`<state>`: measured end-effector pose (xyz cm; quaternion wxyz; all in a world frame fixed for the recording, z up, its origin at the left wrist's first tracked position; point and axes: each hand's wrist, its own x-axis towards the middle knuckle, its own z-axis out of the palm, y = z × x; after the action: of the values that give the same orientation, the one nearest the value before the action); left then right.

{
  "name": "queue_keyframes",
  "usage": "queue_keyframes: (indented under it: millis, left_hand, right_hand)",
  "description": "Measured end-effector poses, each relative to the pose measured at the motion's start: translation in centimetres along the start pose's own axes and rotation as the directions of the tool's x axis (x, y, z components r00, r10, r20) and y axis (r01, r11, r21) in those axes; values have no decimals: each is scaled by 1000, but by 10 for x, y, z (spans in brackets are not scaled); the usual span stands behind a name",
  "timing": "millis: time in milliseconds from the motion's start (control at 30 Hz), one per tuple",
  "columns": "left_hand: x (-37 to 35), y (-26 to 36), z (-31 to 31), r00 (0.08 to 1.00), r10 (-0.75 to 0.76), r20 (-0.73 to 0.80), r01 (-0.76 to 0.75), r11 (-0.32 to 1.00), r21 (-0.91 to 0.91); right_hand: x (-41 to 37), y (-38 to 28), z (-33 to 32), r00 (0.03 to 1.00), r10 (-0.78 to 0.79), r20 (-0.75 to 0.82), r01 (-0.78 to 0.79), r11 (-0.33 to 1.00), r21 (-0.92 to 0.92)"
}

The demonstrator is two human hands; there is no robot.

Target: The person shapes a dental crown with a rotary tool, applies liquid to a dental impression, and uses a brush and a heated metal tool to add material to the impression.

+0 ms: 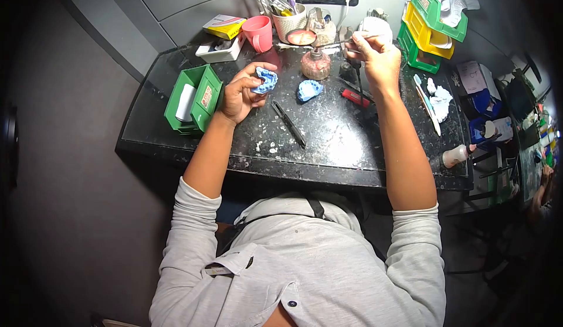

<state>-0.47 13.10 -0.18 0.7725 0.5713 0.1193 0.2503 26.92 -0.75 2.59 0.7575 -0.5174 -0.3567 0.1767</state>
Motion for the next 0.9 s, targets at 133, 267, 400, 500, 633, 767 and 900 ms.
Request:
queue_keyframes:
  millis: [133,267,400,500,633,767,900]
  left_hand:
    - [2,-4,-1,999,10,37,-10,1000,-5]
    - [1,-2,2,999,30,44,-30,1000,-1]
    - [2,-5,-1,996,64,59,-62,998,-29]
    - [2,-7,-2,994,91,64,-89,996,-32]
    - [2,-7,-1,995,80,65,-80,997,-6]
    - [2,-6,7,992,110,69,-116,988,101]
    - [11,-26,-1,981,196,-10,-179,916,358]
  right_hand:
    - [6,3,5,1000,-32,0,31,987,159]
    - [4,3,12,1000,-20,2,20,986,164]
    - [6,5,14,999,-2,-42,8,990,143]
    - [11,12,3,997,13,-76,-4,993,122]
    - [13,15,-1,995,20,-102,-16,999,39]
    - [13,16,-1,995,14,-99,-11,1000,30]
    - [12,15,0,996,1,-91,2,1000,29]
